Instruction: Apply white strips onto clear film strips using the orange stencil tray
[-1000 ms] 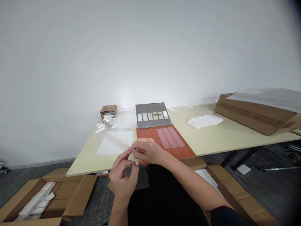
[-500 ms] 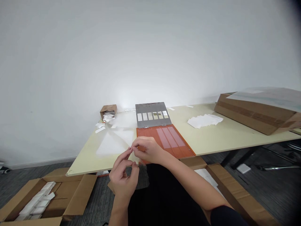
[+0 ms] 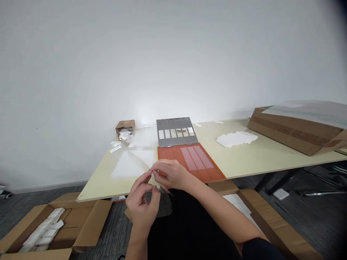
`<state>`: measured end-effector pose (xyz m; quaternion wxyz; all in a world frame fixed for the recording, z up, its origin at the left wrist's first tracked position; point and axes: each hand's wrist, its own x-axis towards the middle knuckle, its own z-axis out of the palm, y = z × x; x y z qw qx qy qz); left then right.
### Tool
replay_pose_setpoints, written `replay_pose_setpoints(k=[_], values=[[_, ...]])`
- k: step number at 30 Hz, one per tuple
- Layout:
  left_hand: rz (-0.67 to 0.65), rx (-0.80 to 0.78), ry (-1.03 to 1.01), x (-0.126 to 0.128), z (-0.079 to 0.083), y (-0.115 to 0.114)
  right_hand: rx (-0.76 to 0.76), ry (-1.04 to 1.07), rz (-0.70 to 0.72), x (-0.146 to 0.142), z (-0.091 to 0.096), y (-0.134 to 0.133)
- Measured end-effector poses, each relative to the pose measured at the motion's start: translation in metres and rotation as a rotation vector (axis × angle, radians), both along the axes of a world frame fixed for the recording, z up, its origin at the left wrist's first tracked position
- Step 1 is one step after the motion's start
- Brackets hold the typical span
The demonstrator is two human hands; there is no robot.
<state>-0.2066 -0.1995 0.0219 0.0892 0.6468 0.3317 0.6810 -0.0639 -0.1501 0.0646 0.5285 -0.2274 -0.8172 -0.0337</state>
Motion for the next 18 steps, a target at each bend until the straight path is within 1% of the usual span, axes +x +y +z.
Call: replay_pose_setpoints(k=[2,4,10,13,15,18], values=[[-0.004,-0.003,-0.003,0.001,0.0,0.0,-0.036,-0.024,-0.017,0.0,0.0,0.0],[-0.011,0.007,-0.003,0.001,0.001,0.0,-0.097,-0.021,-0.001,-0.001,0.001,-0.001],[-0.03,0.039,0.013,0.003,0.004,-0.001,-0.309,0.101,0.069,-0.004,0.007,-0.007],[-0.036,0.033,0.021,0.004,0.004,-0.002,-0.365,0.121,0.079,-0.005,0.009,-0.01],[-0.024,0.036,0.035,0.003,0.004,-0.003,-0.421,0.136,0.082,-0.006,0.009,-0.011],[-0.005,0.04,0.058,0.001,0.005,-0.005,-0.548,0.181,0.115,-0.006,0.01,-0.01]])
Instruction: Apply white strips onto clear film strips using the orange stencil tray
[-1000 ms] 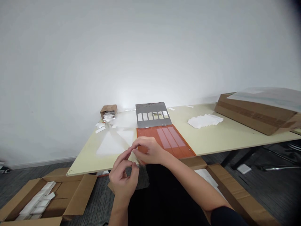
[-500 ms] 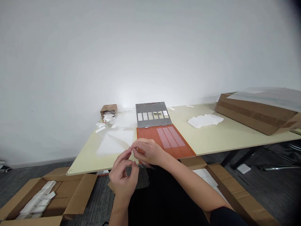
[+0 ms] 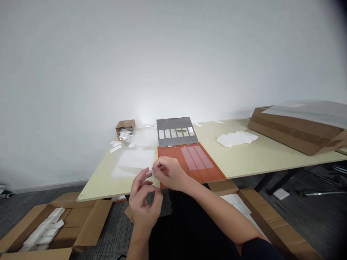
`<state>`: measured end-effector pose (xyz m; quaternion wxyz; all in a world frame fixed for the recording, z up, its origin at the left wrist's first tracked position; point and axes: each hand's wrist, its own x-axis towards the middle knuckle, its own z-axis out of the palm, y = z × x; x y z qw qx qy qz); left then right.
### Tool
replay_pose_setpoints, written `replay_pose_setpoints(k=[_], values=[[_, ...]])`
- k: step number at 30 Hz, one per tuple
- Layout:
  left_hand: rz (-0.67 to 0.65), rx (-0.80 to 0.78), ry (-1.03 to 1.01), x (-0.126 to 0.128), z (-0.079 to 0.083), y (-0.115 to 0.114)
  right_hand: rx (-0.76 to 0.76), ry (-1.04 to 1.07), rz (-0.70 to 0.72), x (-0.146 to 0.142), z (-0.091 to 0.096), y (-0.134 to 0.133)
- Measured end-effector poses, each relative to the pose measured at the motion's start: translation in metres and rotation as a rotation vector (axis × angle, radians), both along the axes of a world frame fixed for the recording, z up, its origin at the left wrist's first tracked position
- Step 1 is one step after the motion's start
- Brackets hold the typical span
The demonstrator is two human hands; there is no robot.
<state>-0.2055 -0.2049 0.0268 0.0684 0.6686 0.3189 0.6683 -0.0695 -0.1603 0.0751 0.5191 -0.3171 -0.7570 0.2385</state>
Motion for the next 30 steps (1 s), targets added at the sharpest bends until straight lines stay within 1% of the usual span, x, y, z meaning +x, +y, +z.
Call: replay_pose_setpoints(k=[2,5,10,13,16,22,25,30], values=[[-0.011,-0.019,0.015,-0.001,0.002,-0.002,-0.062,0.028,0.014,0.001,0.001,0.001],[-0.045,-0.067,0.05,-0.002,0.005,-0.002,-0.097,0.04,0.005,0.002,0.004,0.002],[-0.073,-0.103,0.053,-0.002,0.008,-0.003,-0.095,-0.031,-0.026,0.008,0.009,0.004],[-0.078,-0.116,0.084,-0.003,0.009,-0.004,-0.074,-0.058,-0.038,0.011,0.012,0.006],[-0.069,-0.112,0.12,-0.004,0.011,-0.005,-0.085,-0.079,-0.052,0.015,0.013,0.009],[-0.089,-0.112,0.192,-0.002,0.012,-0.008,-0.154,-0.198,-0.143,0.021,0.017,0.013],[-0.11,-0.128,0.197,-0.001,0.01,-0.009,-0.164,-0.219,-0.169,0.023,0.017,0.014],[-0.143,-0.157,0.195,-0.003,0.009,-0.01,-0.167,-0.22,-0.25,0.028,0.014,0.022]])
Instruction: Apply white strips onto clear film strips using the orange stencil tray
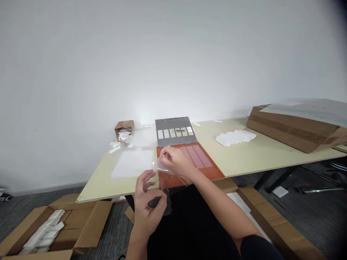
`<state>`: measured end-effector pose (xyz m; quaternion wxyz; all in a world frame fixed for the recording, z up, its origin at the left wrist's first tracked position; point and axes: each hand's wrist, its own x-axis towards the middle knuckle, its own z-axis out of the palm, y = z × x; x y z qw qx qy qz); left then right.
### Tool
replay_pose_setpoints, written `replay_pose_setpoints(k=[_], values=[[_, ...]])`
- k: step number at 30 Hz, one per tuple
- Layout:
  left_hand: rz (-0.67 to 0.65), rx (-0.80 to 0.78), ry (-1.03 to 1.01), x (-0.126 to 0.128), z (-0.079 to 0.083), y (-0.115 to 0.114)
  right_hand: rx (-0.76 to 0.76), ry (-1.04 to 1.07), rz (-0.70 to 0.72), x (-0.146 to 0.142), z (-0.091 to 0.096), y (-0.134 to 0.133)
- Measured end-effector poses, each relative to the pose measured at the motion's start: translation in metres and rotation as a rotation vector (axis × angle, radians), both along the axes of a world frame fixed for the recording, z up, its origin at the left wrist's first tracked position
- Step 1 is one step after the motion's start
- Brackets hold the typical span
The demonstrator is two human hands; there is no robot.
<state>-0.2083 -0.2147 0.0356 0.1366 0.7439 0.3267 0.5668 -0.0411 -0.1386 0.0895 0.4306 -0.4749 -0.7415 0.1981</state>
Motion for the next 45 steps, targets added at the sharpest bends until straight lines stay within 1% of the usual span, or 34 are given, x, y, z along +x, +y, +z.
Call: replay_pose_setpoints(k=[5,8,13,18,21,24,29,34,36,41,45], values=[[-0.003,-0.005,0.017,0.0,-0.002,-0.006,-0.03,-0.028,-0.081,0.014,-0.004,0.019],[0.008,-0.005,0.058,0.003,-0.006,-0.013,-0.082,-0.075,-0.139,0.025,-0.013,0.037],[0.064,0.006,0.119,0.005,-0.02,-0.022,-0.21,-0.206,-0.264,0.049,-0.042,0.077],[0.069,-0.02,0.189,0.001,-0.036,-0.032,-0.372,-0.344,-0.385,0.068,-0.072,0.112],[0.059,-0.015,0.205,-0.003,-0.042,-0.037,-0.425,-0.418,-0.447,0.071,-0.084,0.126],[0.042,-0.03,0.232,-0.007,-0.043,-0.039,-0.436,-0.488,-0.5,0.069,-0.092,0.136],[0.068,-0.007,0.242,-0.015,-0.041,-0.034,-0.371,-0.591,-0.568,0.066,-0.097,0.141],[0.09,-0.014,0.251,-0.021,-0.042,-0.03,-0.27,-0.639,-0.591,0.071,-0.095,0.135],[0.101,-0.002,0.24,-0.02,-0.04,-0.03,-0.246,-0.65,-0.566,0.073,-0.094,0.13],[0.121,0.006,0.179,-0.017,-0.031,-0.031,-0.227,-0.7,-0.421,0.079,-0.095,0.113],[0.138,-0.006,0.158,-0.016,-0.029,-0.03,-0.245,-0.728,-0.396,0.082,-0.097,0.104]])
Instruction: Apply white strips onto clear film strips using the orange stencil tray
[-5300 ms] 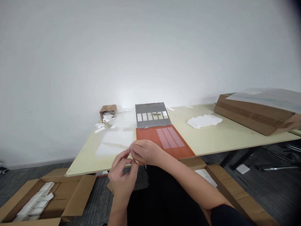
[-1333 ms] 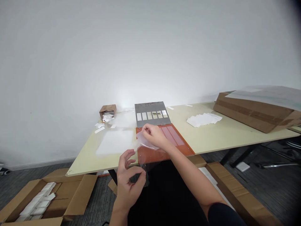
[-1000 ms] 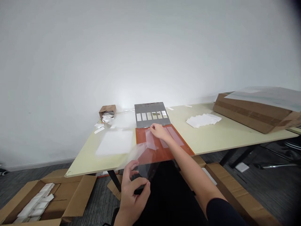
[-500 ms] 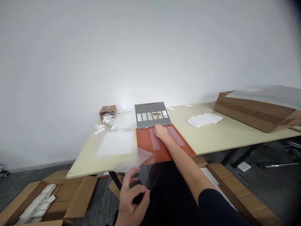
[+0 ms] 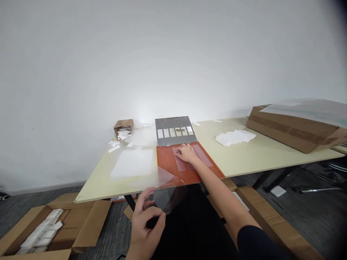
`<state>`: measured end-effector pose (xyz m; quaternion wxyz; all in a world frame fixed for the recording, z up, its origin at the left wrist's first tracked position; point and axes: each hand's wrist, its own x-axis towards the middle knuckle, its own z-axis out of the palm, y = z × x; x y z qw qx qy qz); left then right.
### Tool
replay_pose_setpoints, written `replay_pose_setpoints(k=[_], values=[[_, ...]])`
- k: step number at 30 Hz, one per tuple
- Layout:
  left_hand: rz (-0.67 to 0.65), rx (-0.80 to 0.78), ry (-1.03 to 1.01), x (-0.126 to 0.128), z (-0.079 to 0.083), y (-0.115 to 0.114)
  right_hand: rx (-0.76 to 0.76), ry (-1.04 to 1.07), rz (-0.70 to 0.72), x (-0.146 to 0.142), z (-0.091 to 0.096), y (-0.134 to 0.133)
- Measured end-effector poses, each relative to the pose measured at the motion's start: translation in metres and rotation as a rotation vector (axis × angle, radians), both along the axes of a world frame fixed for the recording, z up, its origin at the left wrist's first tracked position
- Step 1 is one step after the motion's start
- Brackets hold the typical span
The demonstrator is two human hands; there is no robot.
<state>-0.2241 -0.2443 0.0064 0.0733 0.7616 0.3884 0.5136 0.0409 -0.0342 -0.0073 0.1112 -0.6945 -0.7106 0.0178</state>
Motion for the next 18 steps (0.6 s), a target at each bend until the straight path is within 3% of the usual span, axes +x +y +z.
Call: replay_pose_setpoints(k=[18], values=[[0.003,-0.027,-0.074,-0.0063,-0.0045,0.0039,-0.005,0.085,-0.007,0.0038,-0.0011,0.0008]])
